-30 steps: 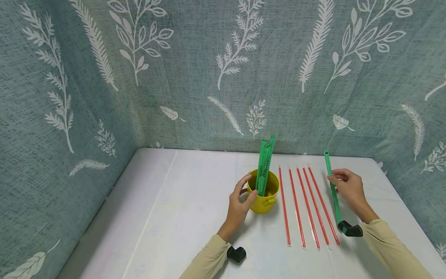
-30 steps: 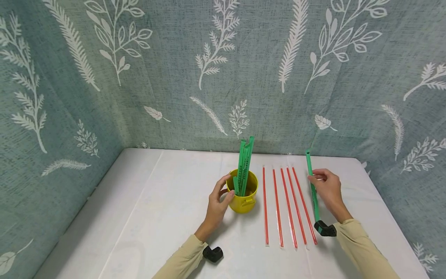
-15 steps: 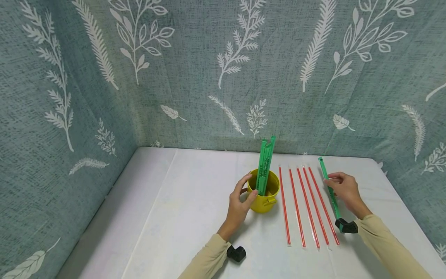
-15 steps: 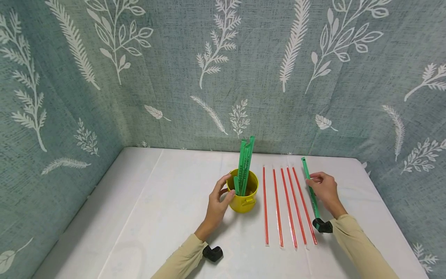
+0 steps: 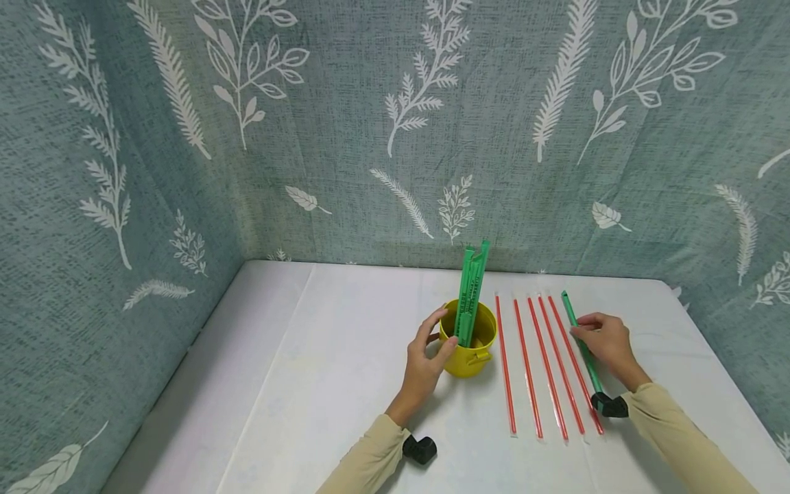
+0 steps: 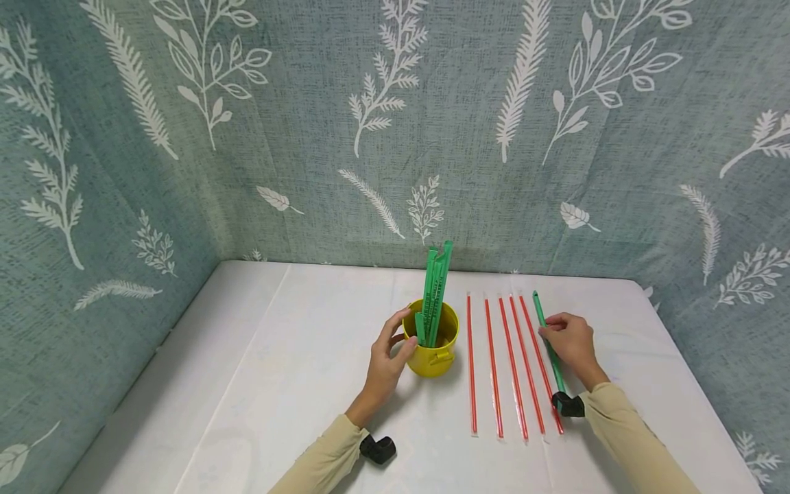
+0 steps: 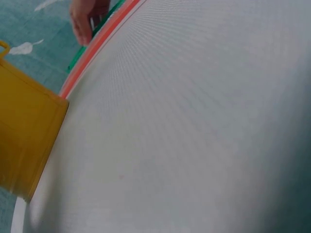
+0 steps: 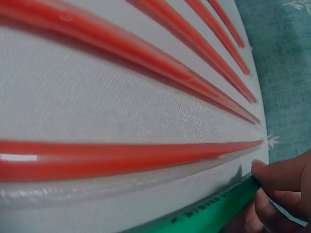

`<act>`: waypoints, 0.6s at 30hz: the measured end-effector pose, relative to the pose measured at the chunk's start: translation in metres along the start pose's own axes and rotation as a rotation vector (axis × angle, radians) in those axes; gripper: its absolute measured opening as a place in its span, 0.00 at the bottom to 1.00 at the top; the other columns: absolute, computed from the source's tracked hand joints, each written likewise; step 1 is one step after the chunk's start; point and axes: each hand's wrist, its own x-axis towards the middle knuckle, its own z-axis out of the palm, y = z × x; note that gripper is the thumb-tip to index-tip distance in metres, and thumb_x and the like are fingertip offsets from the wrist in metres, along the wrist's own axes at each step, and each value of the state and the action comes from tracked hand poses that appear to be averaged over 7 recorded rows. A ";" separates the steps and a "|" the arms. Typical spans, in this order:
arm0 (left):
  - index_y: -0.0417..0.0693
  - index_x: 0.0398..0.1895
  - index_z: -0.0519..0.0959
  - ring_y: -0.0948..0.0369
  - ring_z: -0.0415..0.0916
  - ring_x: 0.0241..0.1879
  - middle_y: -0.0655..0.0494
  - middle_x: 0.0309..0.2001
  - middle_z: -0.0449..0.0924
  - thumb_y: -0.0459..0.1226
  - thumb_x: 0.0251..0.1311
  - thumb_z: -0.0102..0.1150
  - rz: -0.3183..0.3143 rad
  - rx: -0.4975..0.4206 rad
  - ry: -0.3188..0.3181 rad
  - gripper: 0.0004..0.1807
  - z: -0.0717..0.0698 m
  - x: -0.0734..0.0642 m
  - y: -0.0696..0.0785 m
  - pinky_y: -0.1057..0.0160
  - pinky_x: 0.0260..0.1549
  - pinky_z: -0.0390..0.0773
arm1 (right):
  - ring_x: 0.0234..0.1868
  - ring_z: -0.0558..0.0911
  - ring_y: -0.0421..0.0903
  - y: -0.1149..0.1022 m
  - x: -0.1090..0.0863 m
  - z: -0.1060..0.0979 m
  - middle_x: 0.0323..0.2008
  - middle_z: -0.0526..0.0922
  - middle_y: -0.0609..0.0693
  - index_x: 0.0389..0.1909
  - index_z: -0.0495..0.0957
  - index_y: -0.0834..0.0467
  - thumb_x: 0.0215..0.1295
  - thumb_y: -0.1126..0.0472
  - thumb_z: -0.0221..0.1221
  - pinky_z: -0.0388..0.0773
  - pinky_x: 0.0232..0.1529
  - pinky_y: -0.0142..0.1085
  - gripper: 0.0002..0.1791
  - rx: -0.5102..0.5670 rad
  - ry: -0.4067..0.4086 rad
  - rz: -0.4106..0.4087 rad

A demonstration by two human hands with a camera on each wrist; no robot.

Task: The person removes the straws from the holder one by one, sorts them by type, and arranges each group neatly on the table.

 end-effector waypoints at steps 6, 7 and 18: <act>0.40 0.66 0.64 0.54 0.61 0.65 0.47 0.66 0.65 0.32 0.64 0.53 0.009 -0.003 0.003 0.26 0.001 0.000 0.001 0.45 0.55 0.69 | 0.33 0.76 0.52 0.003 0.000 0.002 0.32 0.80 0.62 0.43 0.77 0.72 0.60 0.63 0.60 0.68 0.26 0.31 0.16 -0.035 0.048 0.007; 0.40 0.65 0.64 0.54 0.61 0.65 0.47 0.66 0.65 0.32 0.64 0.53 0.011 -0.003 0.003 0.26 0.001 0.000 0.001 0.46 0.54 0.69 | 0.33 0.76 0.52 0.003 0.000 0.002 0.32 0.81 0.61 0.43 0.77 0.72 0.60 0.63 0.60 0.67 0.25 0.30 0.16 -0.039 0.056 0.012; 0.40 0.65 0.65 0.55 0.61 0.65 0.48 0.66 0.65 0.32 0.64 0.53 0.005 -0.003 0.010 0.26 0.000 -0.001 0.002 0.45 0.54 0.68 | 0.34 0.76 0.53 0.002 0.000 0.002 0.33 0.80 0.62 0.43 0.76 0.71 0.61 0.63 0.60 0.67 0.23 0.29 0.15 -0.016 0.060 0.034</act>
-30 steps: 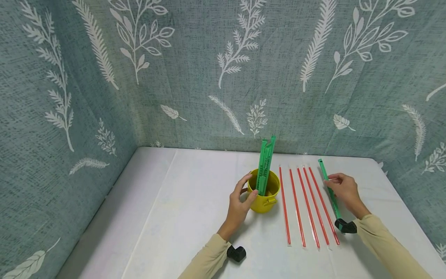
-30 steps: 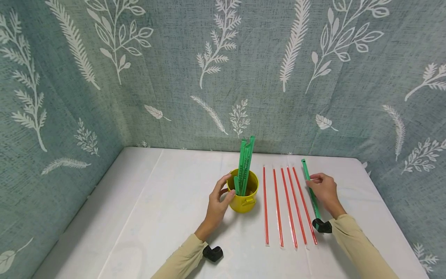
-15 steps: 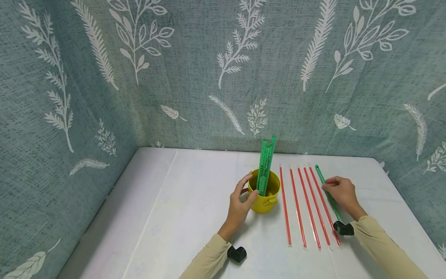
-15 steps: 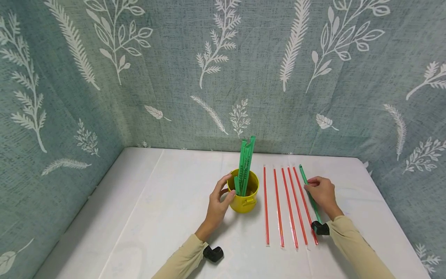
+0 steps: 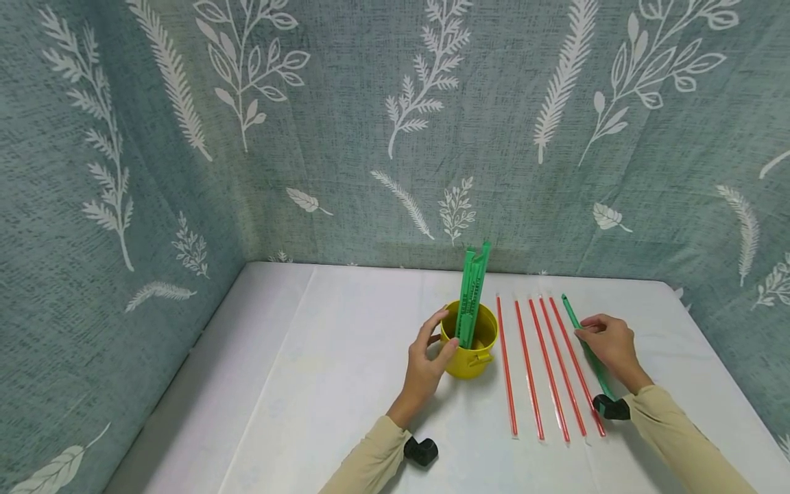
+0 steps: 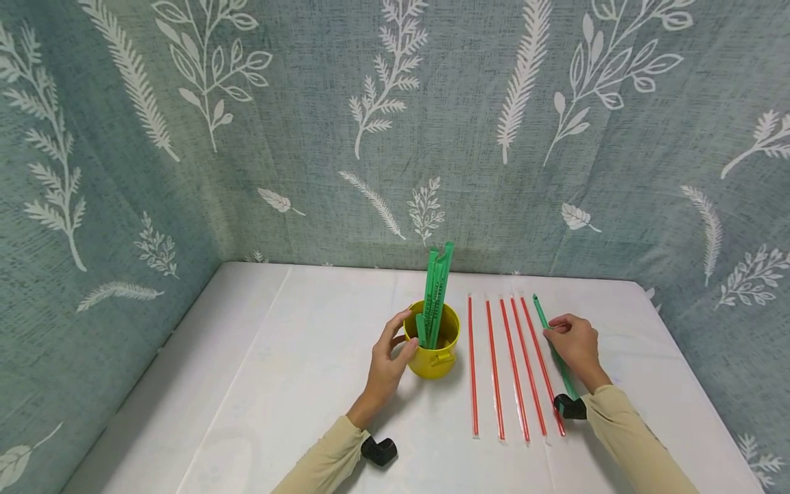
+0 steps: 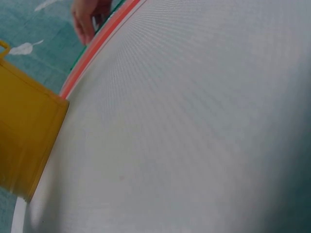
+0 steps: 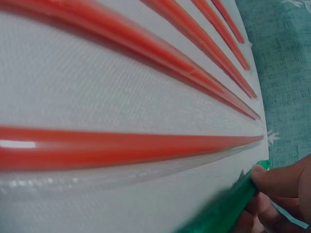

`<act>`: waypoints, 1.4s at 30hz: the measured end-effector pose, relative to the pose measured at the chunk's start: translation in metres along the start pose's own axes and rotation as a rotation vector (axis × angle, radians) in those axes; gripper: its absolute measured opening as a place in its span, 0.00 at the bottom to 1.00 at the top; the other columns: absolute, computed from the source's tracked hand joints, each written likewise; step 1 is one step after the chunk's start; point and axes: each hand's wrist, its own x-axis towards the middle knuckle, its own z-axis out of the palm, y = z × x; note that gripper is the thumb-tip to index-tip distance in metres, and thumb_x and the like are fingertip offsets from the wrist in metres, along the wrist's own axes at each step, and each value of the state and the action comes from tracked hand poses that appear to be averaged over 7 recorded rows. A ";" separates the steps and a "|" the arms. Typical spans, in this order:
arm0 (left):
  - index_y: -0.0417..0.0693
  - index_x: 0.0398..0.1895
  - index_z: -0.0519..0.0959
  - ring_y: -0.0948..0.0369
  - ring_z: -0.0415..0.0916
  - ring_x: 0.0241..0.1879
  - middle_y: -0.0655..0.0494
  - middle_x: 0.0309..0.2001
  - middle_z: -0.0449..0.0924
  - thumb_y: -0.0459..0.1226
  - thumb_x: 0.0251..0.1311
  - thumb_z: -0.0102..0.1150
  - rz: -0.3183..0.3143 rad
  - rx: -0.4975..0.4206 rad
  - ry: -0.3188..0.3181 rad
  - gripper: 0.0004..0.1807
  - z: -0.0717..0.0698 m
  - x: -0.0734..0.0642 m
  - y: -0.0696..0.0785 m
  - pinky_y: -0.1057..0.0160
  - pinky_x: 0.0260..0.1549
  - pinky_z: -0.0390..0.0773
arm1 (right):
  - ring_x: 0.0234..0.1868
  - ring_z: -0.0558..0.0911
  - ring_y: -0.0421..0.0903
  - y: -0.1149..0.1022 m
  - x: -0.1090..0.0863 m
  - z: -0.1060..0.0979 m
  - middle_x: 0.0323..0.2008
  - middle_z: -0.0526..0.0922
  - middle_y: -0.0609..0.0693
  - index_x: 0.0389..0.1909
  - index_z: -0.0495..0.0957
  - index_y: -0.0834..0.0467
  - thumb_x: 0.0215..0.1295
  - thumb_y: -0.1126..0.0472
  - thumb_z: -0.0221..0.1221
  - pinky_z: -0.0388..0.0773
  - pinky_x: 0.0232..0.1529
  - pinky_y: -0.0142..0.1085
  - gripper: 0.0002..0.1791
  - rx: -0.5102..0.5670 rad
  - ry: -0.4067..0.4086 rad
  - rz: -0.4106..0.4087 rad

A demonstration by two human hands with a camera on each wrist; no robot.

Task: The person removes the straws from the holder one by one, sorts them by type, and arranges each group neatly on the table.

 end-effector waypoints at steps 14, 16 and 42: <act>0.40 0.65 0.65 0.52 0.62 0.64 0.46 0.66 0.65 0.32 0.64 0.54 0.025 0.008 -0.002 0.26 -0.002 -0.003 -0.001 0.45 0.54 0.69 | 0.28 0.76 0.50 -0.012 -0.012 -0.009 0.30 0.79 0.60 0.40 0.77 0.71 0.61 0.63 0.59 0.70 0.20 0.34 0.13 -0.003 0.051 -0.014; 0.40 0.65 0.65 0.53 0.61 0.64 0.47 0.66 0.65 0.32 0.64 0.54 0.021 0.006 0.001 0.26 -0.001 -0.003 -0.001 0.45 0.54 0.69 | 0.29 0.76 0.50 -0.016 -0.012 -0.012 0.33 0.78 0.62 0.42 0.76 0.71 0.62 0.62 0.58 0.71 0.21 0.34 0.15 0.025 0.026 -0.028; 0.39 0.65 0.64 0.52 0.61 0.65 0.45 0.66 0.65 0.32 0.64 0.52 0.010 -0.004 0.001 0.26 0.001 0.000 0.001 0.41 0.54 0.67 | 0.35 0.78 0.41 -0.100 -0.054 -0.025 0.38 0.81 0.56 0.43 0.79 0.62 0.64 0.60 0.60 0.79 0.31 0.33 0.11 0.203 -0.076 -0.435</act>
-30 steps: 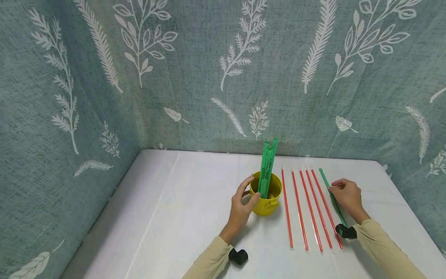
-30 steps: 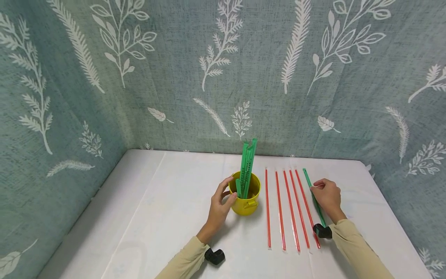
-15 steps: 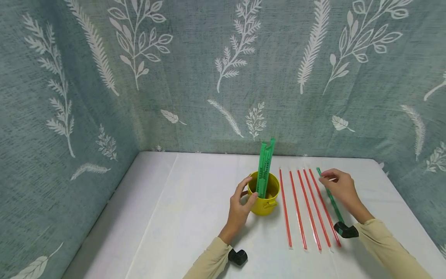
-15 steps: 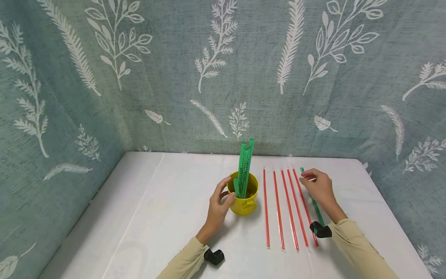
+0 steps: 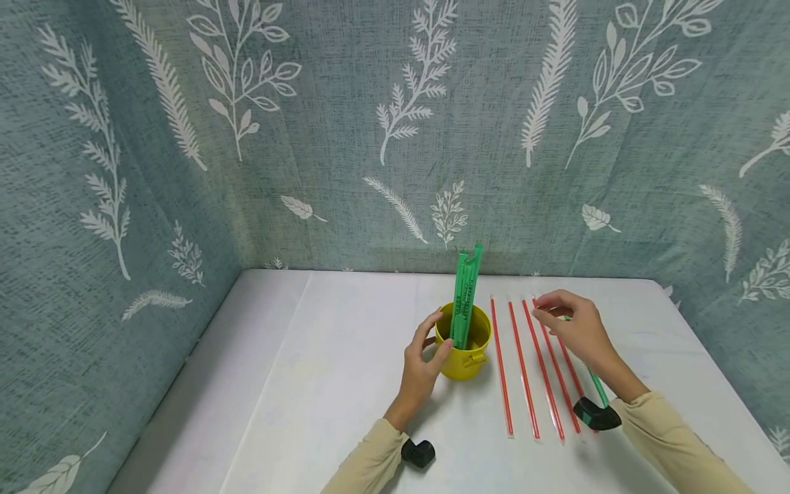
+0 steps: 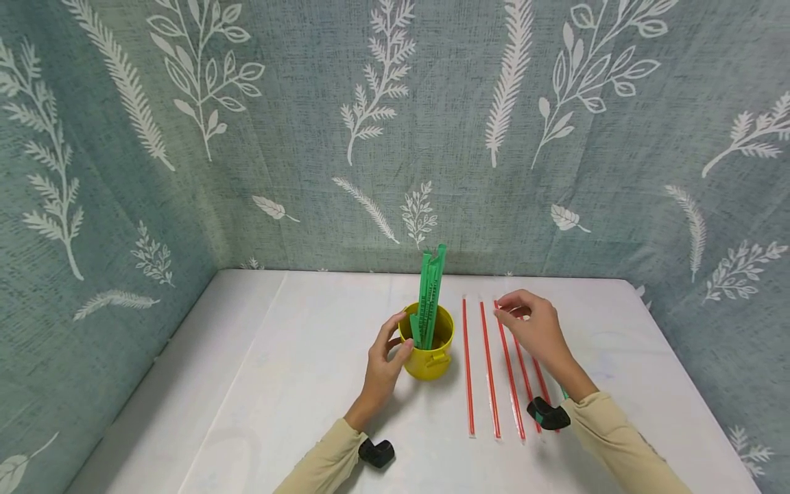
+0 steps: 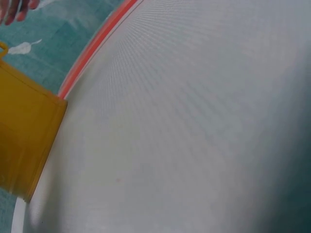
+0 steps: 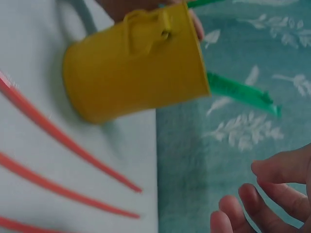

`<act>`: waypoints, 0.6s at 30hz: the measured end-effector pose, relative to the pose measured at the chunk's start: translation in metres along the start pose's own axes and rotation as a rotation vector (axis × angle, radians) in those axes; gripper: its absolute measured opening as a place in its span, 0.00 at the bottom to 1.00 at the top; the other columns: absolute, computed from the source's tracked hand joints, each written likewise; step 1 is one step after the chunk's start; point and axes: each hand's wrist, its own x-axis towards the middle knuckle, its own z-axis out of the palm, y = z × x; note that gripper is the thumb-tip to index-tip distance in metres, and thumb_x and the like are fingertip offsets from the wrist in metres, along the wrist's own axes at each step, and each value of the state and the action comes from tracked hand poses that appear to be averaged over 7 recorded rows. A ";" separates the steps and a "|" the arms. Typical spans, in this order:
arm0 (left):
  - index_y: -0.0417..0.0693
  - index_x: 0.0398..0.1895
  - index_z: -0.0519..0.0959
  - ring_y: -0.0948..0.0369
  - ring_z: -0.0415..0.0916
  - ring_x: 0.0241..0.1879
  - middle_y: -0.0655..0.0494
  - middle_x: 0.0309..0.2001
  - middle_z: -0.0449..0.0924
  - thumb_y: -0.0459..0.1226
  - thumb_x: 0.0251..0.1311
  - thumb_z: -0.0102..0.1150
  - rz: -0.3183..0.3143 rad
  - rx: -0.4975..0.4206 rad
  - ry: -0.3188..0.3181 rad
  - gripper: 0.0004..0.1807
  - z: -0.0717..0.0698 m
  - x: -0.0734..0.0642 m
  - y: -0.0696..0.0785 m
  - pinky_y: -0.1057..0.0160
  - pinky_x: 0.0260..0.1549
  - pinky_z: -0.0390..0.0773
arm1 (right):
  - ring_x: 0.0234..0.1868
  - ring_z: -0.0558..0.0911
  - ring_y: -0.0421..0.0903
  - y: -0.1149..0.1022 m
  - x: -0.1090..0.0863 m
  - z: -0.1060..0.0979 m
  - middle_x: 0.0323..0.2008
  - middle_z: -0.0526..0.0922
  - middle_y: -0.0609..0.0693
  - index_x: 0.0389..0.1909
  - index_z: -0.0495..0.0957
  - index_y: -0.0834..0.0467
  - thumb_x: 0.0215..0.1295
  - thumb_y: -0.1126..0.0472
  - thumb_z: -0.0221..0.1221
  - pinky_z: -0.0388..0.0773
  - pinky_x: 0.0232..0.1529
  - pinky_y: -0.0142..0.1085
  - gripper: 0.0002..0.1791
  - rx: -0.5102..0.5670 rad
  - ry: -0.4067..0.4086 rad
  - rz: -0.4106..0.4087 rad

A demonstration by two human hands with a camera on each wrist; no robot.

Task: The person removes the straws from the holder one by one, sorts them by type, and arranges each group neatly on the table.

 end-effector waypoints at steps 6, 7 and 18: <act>0.39 0.66 0.64 0.51 0.60 0.65 0.45 0.66 0.64 0.32 0.65 0.52 0.001 -0.011 -0.006 0.26 -0.001 0.000 -0.002 0.40 0.55 0.66 | 0.39 0.78 0.36 -0.017 -0.003 0.006 0.40 0.82 0.51 0.43 0.79 0.59 0.63 0.56 0.61 0.75 0.36 0.30 0.12 0.002 -0.034 -0.024; 0.39 0.66 0.64 0.51 0.60 0.65 0.45 0.66 0.64 0.32 0.65 0.52 0.002 -0.012 -0.008 0.26 -0.001 0.000 -0.002 0.40 0.55 0.66 | 0.39 0.78 0.36 -0.019 -0.004 0.007 0.40 0.82 0.51 0.43 0.79 0.59 0.63 0.56 0.61 0.75 0.37 0.30 0.12 0.006 -0.039 -0.025; 0.39 0.66 0.64 0.54 0.60 0.65 0.46 0.66 0.65 0.33 0.65 0.52 0.000 -0.015 -0.012 0.25 -0.002 -0.002 -0.001 0.40 0.55 0.66 | 0.38 0.79 0.39 -0.044 -0.012 0.020 0.39 0.82 0.51 0.40 0.79 0.57 0.61 0.59 0.63 0.77 0.34 0.30 0.09 0.107 -0.097 -0.071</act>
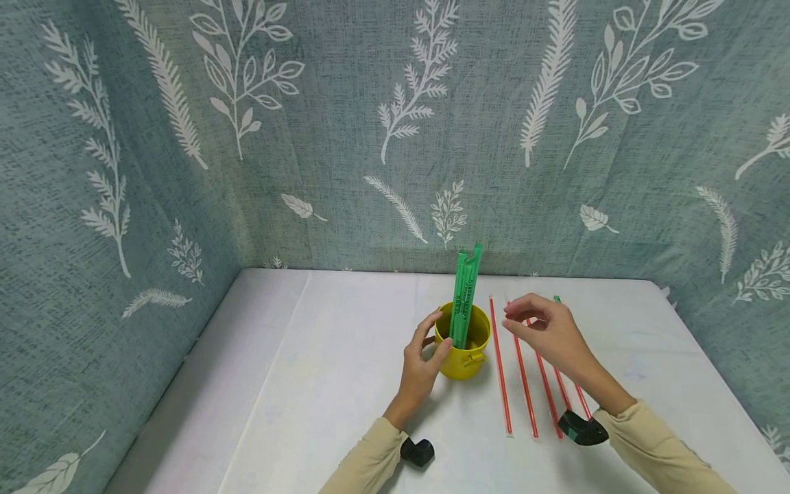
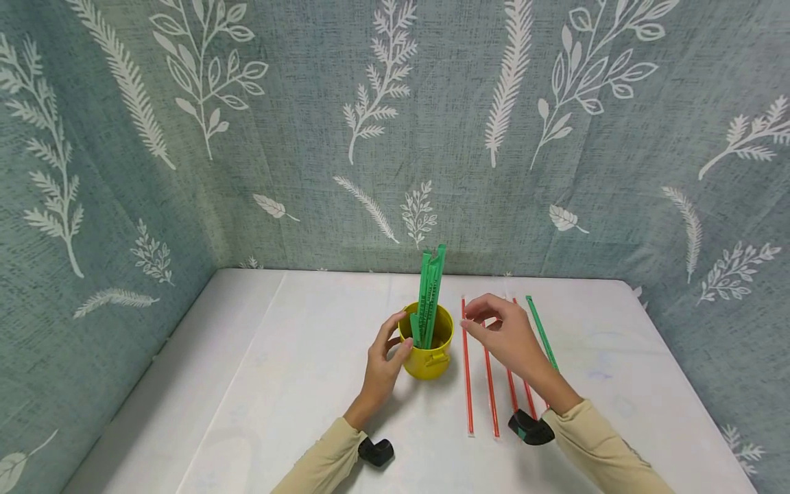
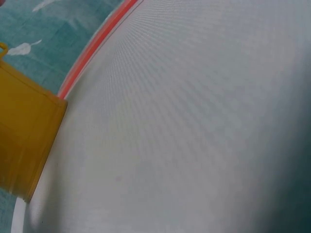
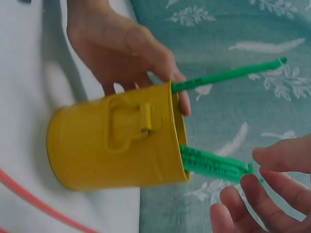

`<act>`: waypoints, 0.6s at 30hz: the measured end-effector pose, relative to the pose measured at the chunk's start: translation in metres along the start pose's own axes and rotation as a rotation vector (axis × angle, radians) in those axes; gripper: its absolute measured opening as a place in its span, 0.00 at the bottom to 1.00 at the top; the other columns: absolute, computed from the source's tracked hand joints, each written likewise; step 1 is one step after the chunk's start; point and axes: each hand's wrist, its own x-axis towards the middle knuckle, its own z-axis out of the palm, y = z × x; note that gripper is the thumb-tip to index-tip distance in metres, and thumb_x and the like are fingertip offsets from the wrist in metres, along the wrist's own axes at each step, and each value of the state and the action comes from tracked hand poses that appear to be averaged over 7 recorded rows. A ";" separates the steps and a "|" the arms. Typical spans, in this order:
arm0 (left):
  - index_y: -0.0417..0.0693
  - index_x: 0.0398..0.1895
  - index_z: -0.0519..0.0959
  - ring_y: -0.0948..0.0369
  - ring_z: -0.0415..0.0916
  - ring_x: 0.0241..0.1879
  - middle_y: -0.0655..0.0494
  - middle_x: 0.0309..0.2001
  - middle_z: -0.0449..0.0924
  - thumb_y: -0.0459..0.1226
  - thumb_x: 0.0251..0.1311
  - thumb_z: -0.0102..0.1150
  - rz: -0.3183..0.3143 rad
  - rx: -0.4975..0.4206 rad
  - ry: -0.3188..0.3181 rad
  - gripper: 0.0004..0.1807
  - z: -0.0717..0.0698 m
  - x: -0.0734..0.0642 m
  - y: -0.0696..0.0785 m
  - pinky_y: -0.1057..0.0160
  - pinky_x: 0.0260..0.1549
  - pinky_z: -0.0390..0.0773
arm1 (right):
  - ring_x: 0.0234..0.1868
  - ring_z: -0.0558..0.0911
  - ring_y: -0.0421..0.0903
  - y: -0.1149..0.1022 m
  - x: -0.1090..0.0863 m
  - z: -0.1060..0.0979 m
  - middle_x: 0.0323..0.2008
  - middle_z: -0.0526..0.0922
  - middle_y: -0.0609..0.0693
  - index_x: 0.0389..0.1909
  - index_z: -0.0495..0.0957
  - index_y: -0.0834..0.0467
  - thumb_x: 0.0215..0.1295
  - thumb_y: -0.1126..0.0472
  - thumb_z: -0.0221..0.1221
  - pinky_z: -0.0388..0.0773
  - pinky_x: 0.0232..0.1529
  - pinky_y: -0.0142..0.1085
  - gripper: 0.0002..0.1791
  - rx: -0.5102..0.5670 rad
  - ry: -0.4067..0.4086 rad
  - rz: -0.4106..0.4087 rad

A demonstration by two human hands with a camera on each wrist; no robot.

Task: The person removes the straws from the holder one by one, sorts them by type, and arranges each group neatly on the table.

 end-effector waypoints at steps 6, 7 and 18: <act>0.39 0.66 0.64 0.53 0.60 0.65 0.46 0.66 0.65 0.33 0.66 0.51 -0.007 0.005 -0.005 0.25 0.001 0.001 0.000 0.41 0.56 0.66 | 0.37 0.79 0.40 -0.005 -0.001 0.011 0.36 0.81 0.49 0.39 0.79 0.61 0.60 0.63 0.64 0.78 0.34 0.31 0.09 0.047 -0.022 -0.078; 0.40 0.66 0.64 0.53 0.60 0.65 0.47 0.66 0.65 0.33 0.66 0.51 -0.009 0.006 -0.004 0.25 0.001 0.001 0.000 0.41 0.56 0.66 | 0.36 0.79 0.41 -0.006 -0.001 0.013 0.36 0.81 0.50 0.39 0.79 0.61 0.59 0.64 0.64 0.78 0.34 0.31 0.08 0.059 -0.026 -0.092; 0.39 0.66 0.64 0.53 0.60 0.65 0.47 0.66 0.65 0.33 0.66 0.51 -0.013 0.023 0.004 0.25 0.002 0.002 0.000 0.41 0.56 0.66 | 0.37 0.80 0.44 -0.017 -0.001 0.034 0.37 0.81 0.52 0.39 0.79 0.62 0.58 0.66 0.65 0.79 0.38 0.33 0.08 0.167 -0.055 -0.147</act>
